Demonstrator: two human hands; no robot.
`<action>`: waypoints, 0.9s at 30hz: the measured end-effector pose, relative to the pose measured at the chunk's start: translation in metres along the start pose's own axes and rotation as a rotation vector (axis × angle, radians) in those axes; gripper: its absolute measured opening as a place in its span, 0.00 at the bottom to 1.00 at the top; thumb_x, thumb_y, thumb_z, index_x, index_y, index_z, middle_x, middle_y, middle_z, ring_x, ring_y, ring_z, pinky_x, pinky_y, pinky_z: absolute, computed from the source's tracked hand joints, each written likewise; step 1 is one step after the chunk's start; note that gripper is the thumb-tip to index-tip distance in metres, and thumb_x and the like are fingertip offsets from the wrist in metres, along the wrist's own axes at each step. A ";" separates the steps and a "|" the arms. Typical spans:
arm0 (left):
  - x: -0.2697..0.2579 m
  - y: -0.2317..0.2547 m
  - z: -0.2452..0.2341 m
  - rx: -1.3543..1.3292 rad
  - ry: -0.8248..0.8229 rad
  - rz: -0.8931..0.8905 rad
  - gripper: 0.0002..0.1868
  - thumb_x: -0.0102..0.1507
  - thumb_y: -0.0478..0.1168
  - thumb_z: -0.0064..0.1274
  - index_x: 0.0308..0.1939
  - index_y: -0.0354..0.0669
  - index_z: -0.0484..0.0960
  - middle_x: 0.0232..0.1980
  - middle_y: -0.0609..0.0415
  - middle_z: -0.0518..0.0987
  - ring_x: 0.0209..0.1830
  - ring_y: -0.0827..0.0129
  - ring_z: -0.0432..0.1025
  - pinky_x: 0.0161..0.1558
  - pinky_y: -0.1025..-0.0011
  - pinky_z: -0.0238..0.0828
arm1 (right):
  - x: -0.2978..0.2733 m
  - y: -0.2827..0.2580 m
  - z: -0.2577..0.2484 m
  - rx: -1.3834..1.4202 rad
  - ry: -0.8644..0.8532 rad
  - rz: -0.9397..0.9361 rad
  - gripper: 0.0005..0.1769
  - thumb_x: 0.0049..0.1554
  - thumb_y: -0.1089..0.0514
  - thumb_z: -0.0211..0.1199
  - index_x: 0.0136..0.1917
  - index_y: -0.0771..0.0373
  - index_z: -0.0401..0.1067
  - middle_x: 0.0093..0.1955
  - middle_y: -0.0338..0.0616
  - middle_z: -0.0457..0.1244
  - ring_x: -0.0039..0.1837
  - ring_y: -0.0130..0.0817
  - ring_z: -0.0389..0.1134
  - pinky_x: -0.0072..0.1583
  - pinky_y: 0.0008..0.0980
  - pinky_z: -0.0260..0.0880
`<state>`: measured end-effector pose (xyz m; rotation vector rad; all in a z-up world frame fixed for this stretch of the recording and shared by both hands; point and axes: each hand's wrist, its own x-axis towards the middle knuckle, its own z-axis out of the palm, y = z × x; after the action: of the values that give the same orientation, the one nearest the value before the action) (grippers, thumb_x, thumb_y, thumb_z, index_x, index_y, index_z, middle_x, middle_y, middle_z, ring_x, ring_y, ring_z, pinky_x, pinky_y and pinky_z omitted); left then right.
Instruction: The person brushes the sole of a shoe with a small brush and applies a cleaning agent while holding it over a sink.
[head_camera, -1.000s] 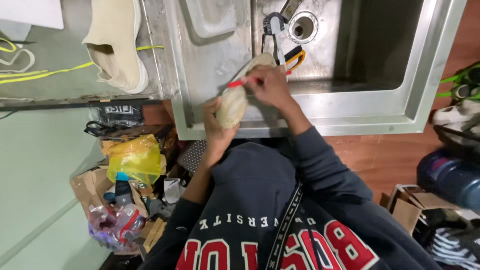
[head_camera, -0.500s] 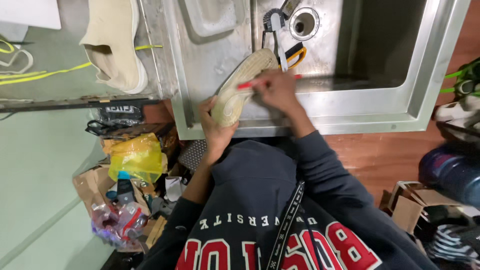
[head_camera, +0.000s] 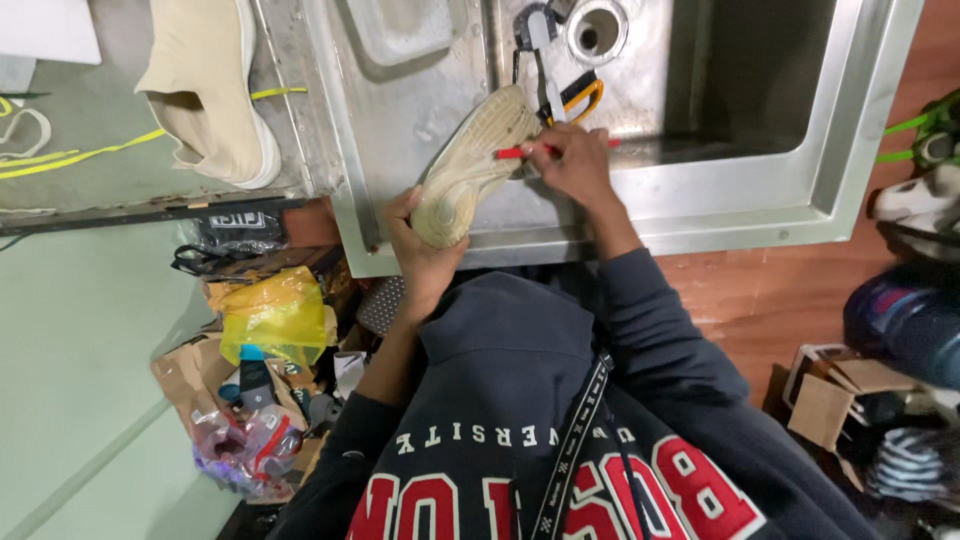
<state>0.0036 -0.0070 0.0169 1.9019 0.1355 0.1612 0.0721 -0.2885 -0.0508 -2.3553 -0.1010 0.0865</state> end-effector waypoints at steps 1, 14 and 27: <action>0.003 -0.001 0.003 -0.001 0.006 0.004 0.47 0.44 0.24 0.73 0.65 0.38 0.69 0.66 0.41 0.70 0.66 0.46 0.73 0.68 0.47 0.67 | 0.008 -0.021 0.006 -0.001 0.002 -0.007 0.11 0.63 0.42 0.69 0.39 0.40 0.79 0.38 0.32 0.68 0.46 0.43 0.73 0.50 0.41 0.58; -0.002 -0.011 -0.002 -0.033 0.056 -0.064 0.50 0.43 0.27 0.74 0.68 0.39 0.68 0.62 0.36 0.69 0.63 0.42 0.73 0.64 0.45 0.69 | -0.013 -0.083 -0.002 0.168 -0.080 -0.149 0.11 0.63 0.47 0.66 0.39 0.45 0.79 0.38 0.39 0.68 0.45 0.50 0.72 0.51 0.44 0.58; -0.012 -0.022 0.011 -0.185 0.181 -0.325 0.60 0.39 0.29 0.81 0.72 0.41 0.64 0.63 0.41 0.70 0.66 0.55 0.73 0.65 0.54 0.73 | -0.020 -0.079 -0.014 0.115 0.048 0.009 0.17 0.68 0.41 0.67 0.39 0.46 0.77 0.37 0.40 0.64 0.45 0.48 0.71 0.51 0.41 0.61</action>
<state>-0.0064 -0.0115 -0.0080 1.6539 0.5307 0.1197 0.0495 -0.2446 0.0158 -2.2412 -0.0599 0.0388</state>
